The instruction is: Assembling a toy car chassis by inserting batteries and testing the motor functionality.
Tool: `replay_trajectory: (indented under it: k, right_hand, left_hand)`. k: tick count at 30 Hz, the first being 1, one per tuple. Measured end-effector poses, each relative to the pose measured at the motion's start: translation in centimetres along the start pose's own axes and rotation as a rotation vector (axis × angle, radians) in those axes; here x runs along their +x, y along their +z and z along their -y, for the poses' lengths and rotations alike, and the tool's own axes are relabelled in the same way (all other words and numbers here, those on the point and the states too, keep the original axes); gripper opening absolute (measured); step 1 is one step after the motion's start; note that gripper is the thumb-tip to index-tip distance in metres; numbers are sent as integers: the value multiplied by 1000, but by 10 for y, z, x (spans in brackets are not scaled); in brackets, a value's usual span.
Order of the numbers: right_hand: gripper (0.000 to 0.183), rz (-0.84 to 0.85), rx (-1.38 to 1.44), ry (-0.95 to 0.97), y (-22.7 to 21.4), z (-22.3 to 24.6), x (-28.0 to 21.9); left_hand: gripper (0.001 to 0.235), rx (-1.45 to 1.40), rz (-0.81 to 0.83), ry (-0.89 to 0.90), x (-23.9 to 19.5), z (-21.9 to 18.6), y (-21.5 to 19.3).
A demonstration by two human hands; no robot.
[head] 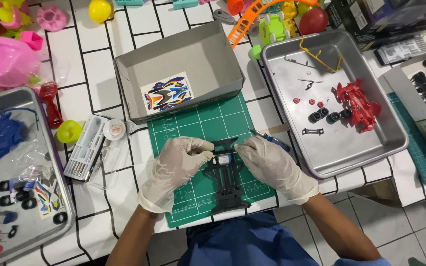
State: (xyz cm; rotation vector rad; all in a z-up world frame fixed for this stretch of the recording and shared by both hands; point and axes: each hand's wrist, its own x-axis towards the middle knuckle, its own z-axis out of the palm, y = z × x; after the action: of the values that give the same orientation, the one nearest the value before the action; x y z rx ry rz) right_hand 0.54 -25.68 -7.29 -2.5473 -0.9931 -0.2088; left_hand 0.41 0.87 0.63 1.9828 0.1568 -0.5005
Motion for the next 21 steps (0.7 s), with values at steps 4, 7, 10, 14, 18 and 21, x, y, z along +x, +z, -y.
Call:
replay_trajectory:
  k: [4,7,10,14,18,21]
  right_hand:
    - [20,64,-117,1,39,-21,-17]
    - [17,24,-157,-39,46,-27,-20]
    - [21,48,-174,-54,59,-33,-23]
    - [23,14,-192,-126,60,-36,-23]
    - [23,-14,-206,-131,70,-38,-31]
    - [23,54,23,-2,50,-18,-16]
  left_hand:
    - [10,-4,9,-8,0,-2,-1]
    - [10,7,-6,-1,2,1,0]
    - [10,9,-14,4,3,4,2]
    - [11,27,-46,4,6,10,6]
    - [10,51,-73,-3,4,13,8]
    - [12,67,-83,-38,4,12,11]
